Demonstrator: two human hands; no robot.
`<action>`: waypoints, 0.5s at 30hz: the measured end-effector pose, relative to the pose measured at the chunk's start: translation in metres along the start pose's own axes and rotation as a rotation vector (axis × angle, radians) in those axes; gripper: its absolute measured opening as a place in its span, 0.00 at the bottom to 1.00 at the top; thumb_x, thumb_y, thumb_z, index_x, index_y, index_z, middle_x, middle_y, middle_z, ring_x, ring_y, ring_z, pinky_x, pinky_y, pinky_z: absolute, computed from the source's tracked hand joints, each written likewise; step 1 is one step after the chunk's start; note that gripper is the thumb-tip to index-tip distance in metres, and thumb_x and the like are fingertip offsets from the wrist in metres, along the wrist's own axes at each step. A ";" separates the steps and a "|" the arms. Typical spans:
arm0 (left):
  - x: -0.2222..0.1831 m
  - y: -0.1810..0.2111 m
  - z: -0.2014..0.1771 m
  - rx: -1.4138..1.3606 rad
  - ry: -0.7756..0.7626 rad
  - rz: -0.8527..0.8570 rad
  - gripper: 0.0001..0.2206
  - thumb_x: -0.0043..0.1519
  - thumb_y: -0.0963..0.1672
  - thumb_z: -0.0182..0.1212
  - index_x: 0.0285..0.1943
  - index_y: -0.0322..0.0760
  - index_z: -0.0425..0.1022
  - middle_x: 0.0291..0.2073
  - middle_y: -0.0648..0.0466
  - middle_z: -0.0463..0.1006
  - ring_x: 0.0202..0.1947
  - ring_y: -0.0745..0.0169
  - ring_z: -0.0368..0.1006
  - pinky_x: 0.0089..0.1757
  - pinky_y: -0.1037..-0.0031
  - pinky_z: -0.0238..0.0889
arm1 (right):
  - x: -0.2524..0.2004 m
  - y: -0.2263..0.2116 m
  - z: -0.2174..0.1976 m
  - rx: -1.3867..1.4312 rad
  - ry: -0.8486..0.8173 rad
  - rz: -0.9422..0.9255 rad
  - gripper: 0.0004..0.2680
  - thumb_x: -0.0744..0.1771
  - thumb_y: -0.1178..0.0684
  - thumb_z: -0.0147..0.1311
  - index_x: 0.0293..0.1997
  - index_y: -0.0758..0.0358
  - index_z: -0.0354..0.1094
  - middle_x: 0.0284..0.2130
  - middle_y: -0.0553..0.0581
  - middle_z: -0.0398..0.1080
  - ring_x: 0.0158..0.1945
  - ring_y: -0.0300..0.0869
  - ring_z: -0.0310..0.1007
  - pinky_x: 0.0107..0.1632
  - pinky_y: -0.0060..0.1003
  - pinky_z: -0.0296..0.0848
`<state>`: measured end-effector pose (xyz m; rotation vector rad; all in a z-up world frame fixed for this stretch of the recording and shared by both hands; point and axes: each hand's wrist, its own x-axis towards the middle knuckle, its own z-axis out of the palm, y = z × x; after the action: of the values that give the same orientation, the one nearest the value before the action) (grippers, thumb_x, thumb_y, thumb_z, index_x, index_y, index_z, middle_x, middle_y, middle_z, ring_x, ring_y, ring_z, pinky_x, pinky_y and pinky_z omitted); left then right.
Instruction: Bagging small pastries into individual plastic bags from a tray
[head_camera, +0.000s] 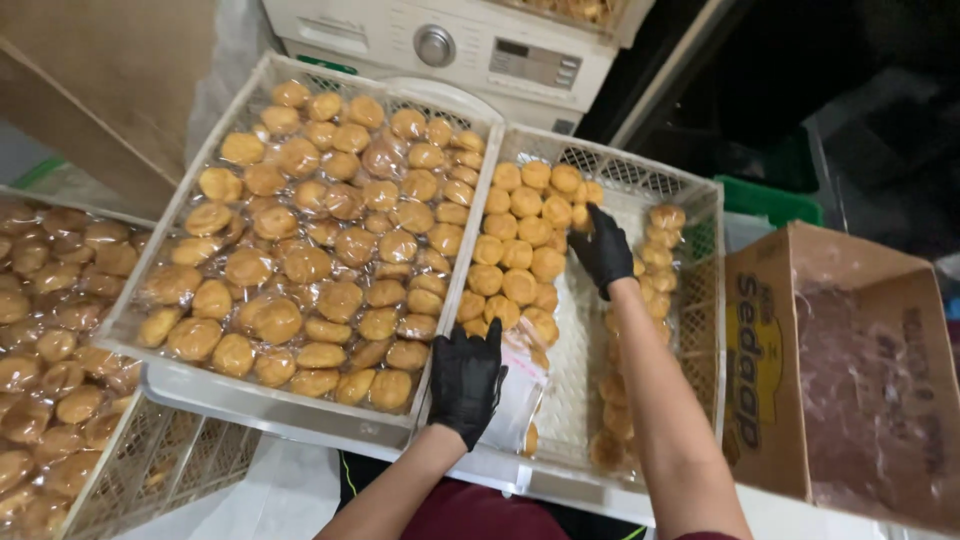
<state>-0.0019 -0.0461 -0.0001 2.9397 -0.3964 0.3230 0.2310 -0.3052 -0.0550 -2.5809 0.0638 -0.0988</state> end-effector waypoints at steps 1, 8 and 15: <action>0.001 -0.001 0.003 0.015 -0.002 0.015 0.30 0.52 0.51 0.70 0.63 0.37 0.75 0.24 0.48 0.77 0.37 0.42 0.72 0.37 0.56 0.63 | -0.006 -0.010 -0.004 -0.016 -0.008 0.059 0.23 0.66 0.39 0.58 0.68 0.53 0.63 0.57 0.62 0.71 0.61 0.60 0.70 0.65 0.58 0.70; -0.017 -0.010 0.037 -0.015 0.048 -0.009 0.25 0.61 0.45 0.49 0.70 0.45 0.69 0.37 0.46 0.72 0.45 0.37 0.68 0.44 0.48 0.61 | 0.022 0.036 0.022 0.672 0.085 0.266 0.07 0.65 0.48 0.63 0.41 0.57 0.74 0.30 0.52 0.73 0.31 0.36 0.69 0.30 0.32 0.71; -0.013 -0.026 -0.020 -0.801 0.214 -0.130 0.10 0.58 0.37 0.55 0.44 0.42 0.78 0.37 0.48 0.71 0.34 0.44 0.74 0.34 0.56 0.67 | -0.088 -0.036 -0.107 1.584 0.015 0.415 0.03 0.64 0.54 0.58 0.38 0.51 0.71 0.52 0.59 0.77 0.59 0.58 0.77 0.64 0.52 0.77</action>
<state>-0.0103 -0.0145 0.0126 2.1115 -0.2273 0.3522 0.1356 -0.3251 0.0499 -0.9546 0.3553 0.0055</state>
